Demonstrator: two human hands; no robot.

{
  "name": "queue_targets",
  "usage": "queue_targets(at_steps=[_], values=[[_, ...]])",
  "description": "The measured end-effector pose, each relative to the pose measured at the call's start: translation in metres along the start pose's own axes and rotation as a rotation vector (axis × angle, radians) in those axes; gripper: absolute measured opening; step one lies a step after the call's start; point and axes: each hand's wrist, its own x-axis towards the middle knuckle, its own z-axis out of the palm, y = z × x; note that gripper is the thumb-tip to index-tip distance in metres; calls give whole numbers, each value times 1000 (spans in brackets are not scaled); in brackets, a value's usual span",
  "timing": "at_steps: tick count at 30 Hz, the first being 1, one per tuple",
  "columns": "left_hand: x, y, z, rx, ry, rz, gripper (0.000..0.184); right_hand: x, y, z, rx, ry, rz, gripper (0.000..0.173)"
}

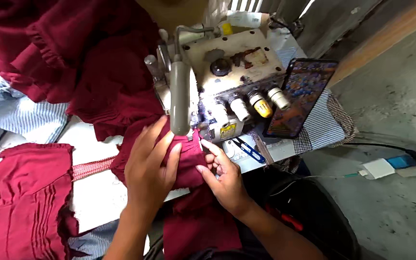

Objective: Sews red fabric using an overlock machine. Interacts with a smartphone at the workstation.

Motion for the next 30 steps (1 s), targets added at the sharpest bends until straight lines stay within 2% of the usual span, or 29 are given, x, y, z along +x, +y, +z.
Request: queue_targets(at_steps=[2,3,6,7,9,11,12,14,16,18,19,20,23,24,27,30], values=[[-38,27,-1,-57,129,-82,21,-10,-4,-9,-11,-46,-20,47],[-58,43,2,-78,100,-163,21,-16,-8,-12,-18,-61,-40,44],[-106,67,31,-61,-93,-355,46,-24,-22,-17,-44,-105,-91,26],[-116,66,41,-47,-79,-362,43,-23,-27,-19,-41,-129,-107,21],[-125,58,42,-101,-30,-326,26,-16,-34,-24,-59,-207,-156,26],[-124,57,17,-300,-99,-357,18,-8,-39,-31,-179,-281,-251,35],[-120,59,-1,-381,-155,-380,20,-3,-41,-34,-283,-291,-314,34],[-108,65,-33,-392,-219,-397,30,9,-44,-36,-474,-275,-414,23],[-89,72,-52,-145,-152,-366,51,19,-51,-33,-555,-253,-490,18],[-59,72,-49,119,-48,-312,81,30,-61,-29,-489,-228,-543,18],[-44,66,-41,210,-12,-267,86,37,-66,-29,-425,-213,-549,17],[-31,56,-31,273,19,-219,80,43,-68,-29,-365,-198,-542,16],[-13,28,-15,329,102,-12,27,46,-65,-38,-257,-204,-500,14],[-13,24,-19,320,102,52,21,40,-58,-42,-244,-224,-484,15],[-31,20,-19,288,-27,188,18,15,-24,-48,-210,-250,-466,17],[-39,16,-8,211,-137,268,19,4,2,-42,-189,-188,-489,16]])
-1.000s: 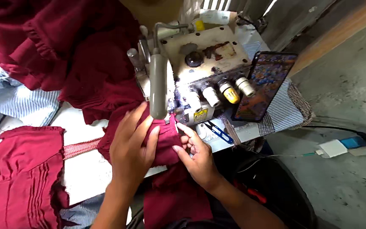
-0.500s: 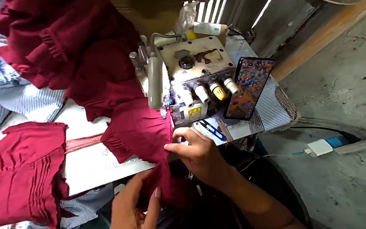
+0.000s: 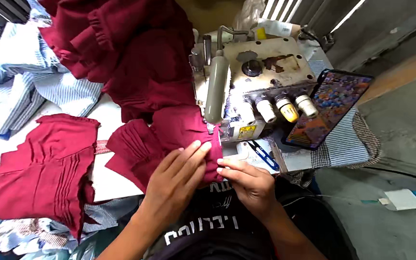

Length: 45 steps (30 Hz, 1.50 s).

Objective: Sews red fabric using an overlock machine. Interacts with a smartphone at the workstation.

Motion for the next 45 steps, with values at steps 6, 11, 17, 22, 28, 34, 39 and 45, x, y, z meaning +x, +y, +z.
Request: queue_targets(at_steps=[6,11,17,22,28,34,39,45], values=[[16,-9,-4,-55,-89,-65,35,10,0,6,1,66,20,13],[31,-23,-12,-130,-130,-110,34,22,1,10,-43,73,15,14],[46,-39,-11,-124,-128,-97,32,33,3,18,-81,77,51,16],[39,-41,-14,-138,-179,-115,39,43,-2,14,-198,18,48,16],[41,-18,-11,-173,-52,-231,29,74,-20,4,-281,0,-74,18],[47,-12,0,-104,110,-203,15,67,-16,-1,-182,51,-27,14],[24,-4,4,37,-14,-38,24,27,0,9,-164,65,-20,15],[32,8,-3,89,-122,-163,28,31,7,16,-143,121,1,14]])
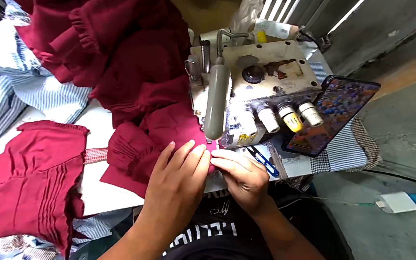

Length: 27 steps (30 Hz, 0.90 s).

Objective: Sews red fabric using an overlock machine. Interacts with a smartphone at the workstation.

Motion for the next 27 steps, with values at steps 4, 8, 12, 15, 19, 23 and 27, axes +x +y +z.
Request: queue_targets(at_steps=[4,8,12,15,19,23,27], values=[[10,6,-1,50,-62,-50,28,3,5,2,7,-15,10,16],[20,10,-8,104,-165,-95,32,4,9,5,-48,8,55,15],[23,3,-11,76,-196,-91,41,5,16,4,-92,-6,65,18],[14,-10,-13,-40,-168,-89,55,3,20,4,-108,-27,72,20],[-7,-39,-26,-143,-57,-273,56,-10,16,7,84,69,186,21],[-25,-67,-29,-158,-85,-472,54,-22,-10,29,381,42,485,24],[-32,-63,-36,-295,-23,-457,43,-14,-31,42,768,-48,631,23]])
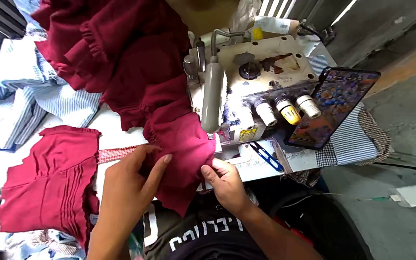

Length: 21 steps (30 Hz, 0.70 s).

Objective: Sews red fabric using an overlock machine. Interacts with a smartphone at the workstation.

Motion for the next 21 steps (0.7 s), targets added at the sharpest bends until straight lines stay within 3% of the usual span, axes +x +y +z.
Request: queue_targets(at_steps=[4,8,10,13,16,19,21], values=[[-10,2,-7,-123,-67,-35,40,0,-23,-8,245,-26,180,19],[-16,15,1,-26,73,12,45,-4,-8,-24,-43,24,142,26],[-16,37,9,-69,131,131,36,-5,1,-28,-198,80,39,24],[-19,68,42,-93,82,266,26,-9,-5,-26,-182,118,10,14],[-12,69,68,-50,146,260,29,-12,-25,-19,-168,96,20,21],[2,55,67,-202,151,225,30,-5,-39,-16,-242,67,30,28],[16,42,64,-322,121,235,31,3,-45,-16,-121,-13,132,42]])
